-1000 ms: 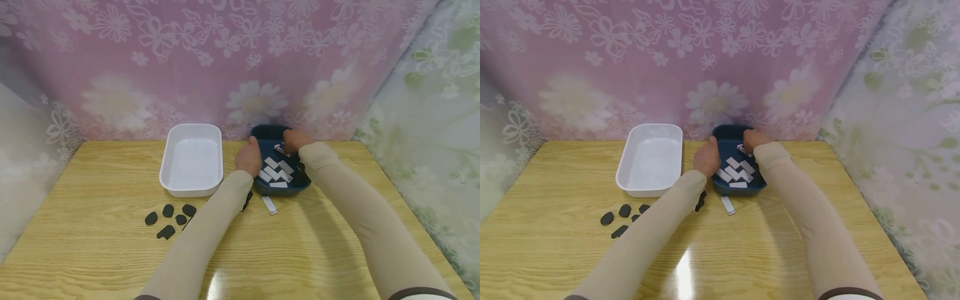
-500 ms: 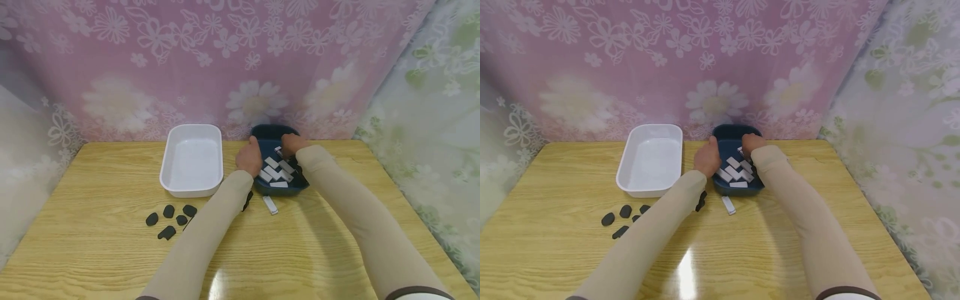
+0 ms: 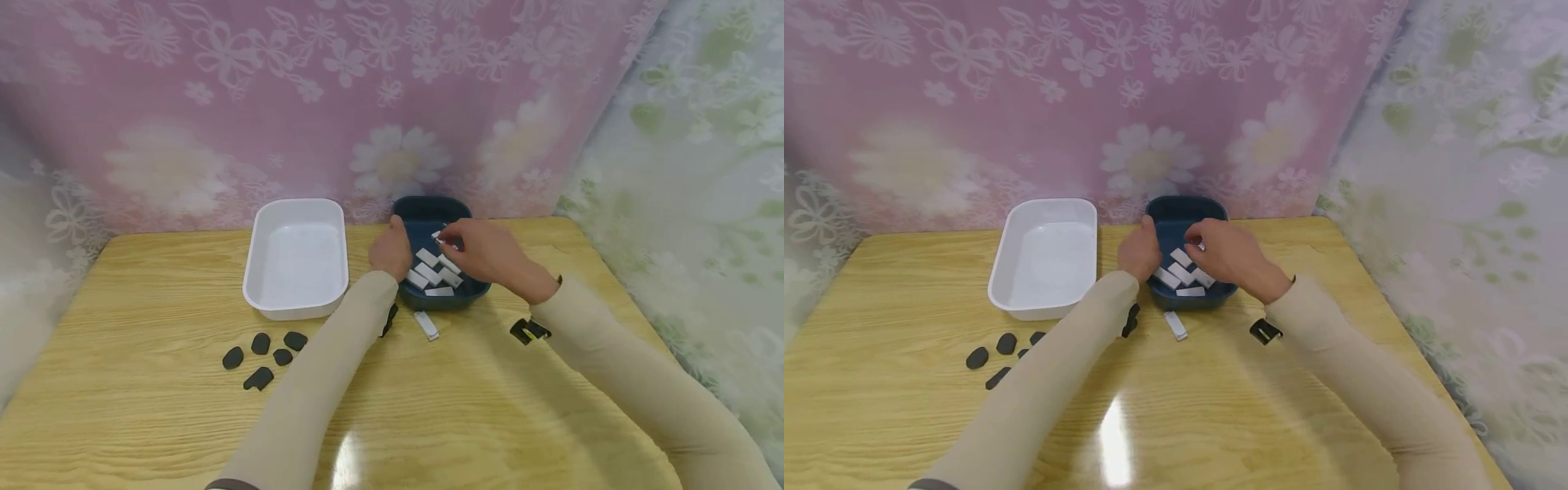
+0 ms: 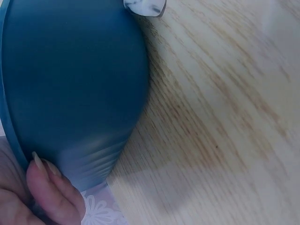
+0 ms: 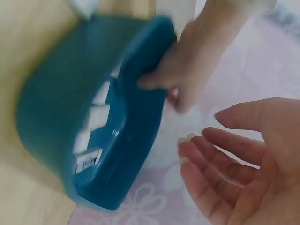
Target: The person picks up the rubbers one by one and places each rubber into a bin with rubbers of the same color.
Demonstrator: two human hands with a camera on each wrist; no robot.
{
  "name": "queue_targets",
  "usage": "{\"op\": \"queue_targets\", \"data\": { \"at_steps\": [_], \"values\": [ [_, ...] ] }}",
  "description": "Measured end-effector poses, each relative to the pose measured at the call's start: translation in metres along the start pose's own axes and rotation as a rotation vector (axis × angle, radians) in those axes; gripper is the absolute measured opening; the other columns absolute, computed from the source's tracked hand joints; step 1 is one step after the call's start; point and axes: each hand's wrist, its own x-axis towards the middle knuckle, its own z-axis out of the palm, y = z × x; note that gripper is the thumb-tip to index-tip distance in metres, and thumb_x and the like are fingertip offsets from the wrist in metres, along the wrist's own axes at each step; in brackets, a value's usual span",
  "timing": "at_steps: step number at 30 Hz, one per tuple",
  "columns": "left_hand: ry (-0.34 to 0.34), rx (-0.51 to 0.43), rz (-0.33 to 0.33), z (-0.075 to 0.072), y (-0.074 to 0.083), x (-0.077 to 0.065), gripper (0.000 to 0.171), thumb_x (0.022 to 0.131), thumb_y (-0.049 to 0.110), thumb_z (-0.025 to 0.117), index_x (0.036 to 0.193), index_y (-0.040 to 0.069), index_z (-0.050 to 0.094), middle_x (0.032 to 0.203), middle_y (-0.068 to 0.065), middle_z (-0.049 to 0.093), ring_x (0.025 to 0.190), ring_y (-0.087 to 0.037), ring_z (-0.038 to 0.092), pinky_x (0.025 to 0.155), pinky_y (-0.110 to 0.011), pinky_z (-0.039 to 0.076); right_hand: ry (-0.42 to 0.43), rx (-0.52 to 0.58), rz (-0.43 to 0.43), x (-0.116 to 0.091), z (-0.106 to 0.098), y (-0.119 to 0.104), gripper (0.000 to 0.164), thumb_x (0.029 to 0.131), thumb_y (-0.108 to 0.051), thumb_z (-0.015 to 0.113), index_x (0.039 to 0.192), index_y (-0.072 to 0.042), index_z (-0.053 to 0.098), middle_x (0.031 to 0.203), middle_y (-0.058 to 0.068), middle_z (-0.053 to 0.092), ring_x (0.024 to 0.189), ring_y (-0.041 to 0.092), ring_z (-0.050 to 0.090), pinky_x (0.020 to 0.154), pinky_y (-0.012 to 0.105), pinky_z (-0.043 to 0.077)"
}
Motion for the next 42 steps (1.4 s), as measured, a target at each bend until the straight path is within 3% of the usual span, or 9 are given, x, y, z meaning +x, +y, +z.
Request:
{"op": "queue_targets", "data": {
  "at_steps": [4, 8, 12, 18, 25, 29, 33, 38, 42],
  "values": [
    [-0.002, -0.001, -0.004, 0.000, -0.001, 0.000, 0.039, 0.096, 0.018, 0.055, 0.128, 0.006, 0.036, 0.083, -0.011, 0.066, 0.067, -0.026, 0.065, 0.063, -0.040, 0.053, 0.025, 0.160, -0.058, -0.038, 0.012, -0.015, 0.021, 0.095, -0.020, 0.060, 0.111, -0.010, 0.069, 0.098, 0.000, 0.065, 0.076, 0.011, 0.060, 0.065, 0.033, 0.049],
    [0.012, -0.008, -0.007, 0.001, -0.001, 0.001, 0.034, 0.097, 0.018, 0.053, 0.125, 0.007, 0.037, 0.088, -0.012, 0.067, 0.072, -0.028, 0.066, 0.066, -0.041, 0.053, -0.086, 0.267, -0.101, -0.063, 0.032, -0.031, 0.019, 0.094, -0.020, 0.062, 0.107, -0.009, 0.070, 0.095, -0.004, 0.067, 0.078, 0.008, 0.062, 0.068, 0.029, 0.050],
    [0.024, -0.008, -0.011, 0.003, -0.001, 0.003, 0.034, 0.097, 0.018, 0.053, 0.125, 0.007, 0.038, 0.090, -0.012, 0.067, 0.075, -0.028, 0.066, 0.068, -0.042, 0.053, -0.149, 0.120, -0.088, -0.071, 0.057, -0.038, 0.026, 0.092, -0.023, 0.064, 0.112, -0.006, 0.069, 0.099, 0.001, 0.067, 0.079, 0.011, 0.063, 0.066, 0.030, 0.050],
    [0.008, -0.007, -0.014, 0.002, -0.002, 0.004, 0.034, 0.097, 0.018, 0.053, 0.125, 0.007, 0.038, 0.093, -0.013, 0.067, 0.079, -0.028, 0.066, 0.071, -0.043, 0.053, -0.010, -0.141, -0.111, -0.068, 0.086, -0.039, 0.021, 0.085, -0.023, 0.073, 0.096, -0.006, 0.067, 0.080, 0.004, 0.058, 0.063, 0.016, 0.055, 0.050, 0.032, 0.044],
    [0.008, -0.009, -0.030, 0.000, -0.001, 0.004, 0.033, 0.097, 0.018, 0.053, 0.125, 0.008, 0.038, 0.096, -0.012, 0.066, 0.081, -0.028, 0.066, 0.073, -0.043, 0.052, 0.073, -0.198, -0.073, -0.063, 0.102, -0.044, 0.018, 0.080, -0.011, 0.076, 0.085, -0.001, 0.061, 0.075, 0.010, 0.054, 0.063, 0.025, 0.058, 0.053, 0.038, 0.048],
    [0.007, -0.012, -0.036, 0.000, 0.000, 0.004, 0.034, 0.097, 0.018, 0.053, 0.126, 0.008, 0.038, 0.096, -0.012, 0.066, 0.081, -0.028, 0.066, 0.073, -0.043, 0.052, 0.050, -0.160, -0.068, -0.061, 0.102, -0.043, 0.013, 0.082, -0.003, 0.071, 0.088, 0.001, 0.060, 0.077, 0.012, 0.055, 0.067, 0.027, 0.059, 0.056, 0.039, 0.049],
    [0.009, -0.016, -0.040, 0.000, 0.000, 0.004, 0.034, 0.097, 0.018, 0.053, 0.126, 0.008, 0.038, 0.098, -0.012, 0.066, 0.084, -0.028, 0.066, 0.076, -0.043, 0.052, -0.030, -0.082, -0.058, -0.061, 0.099, -0.036, 0.014, 0.084, -0.003, 0.068, 0.095, 0.003, 0.062, 0.079, 0.010, 0.056, 0.070, 0.024, 0.057, 0.062, 0.038, 0.049],
    [-0.002, -0.024, -0.038, 0.001, -0.001, 0.003, 0.036, 0.097, 0.018, 0.053, 0.128, 0.008, 0.038, 0.101, -0.012, 0.066, 0.087, -0.028, 0.066, 0.077, -0.043, 0.052, -0.143, 0.128, -0.031, -0.071, 0.088, -0.024, 0.015, 0.086, -0.006, 0.067, 0.101, -0.001, 0.065, 0.081, 0.003, 0.055, 0.072, 0.015, 0.051, 0.064, 0.031, 0.044],
    [0.013, -0.030, -0.032, 0.000, -0.001, 0.003, 0.036, 0.097, 0.018, 0.053, 0.128, 0.008, 0.038, 0.099, -0.012, 0.066, 0.084, -0.028, 0.066, 0.075, -0.043, 0.052, -0.193, 0.291, -0.003, -0.079, 0.070, -0.019, 0.024, 0.089, -0.009, 0.067, 0.112, -0.001, 0.066, 0.093, 0.002, 0.061, 0.079, 0.012, 0.057, 0.069, 0.028, 0.048]
  ]
}}
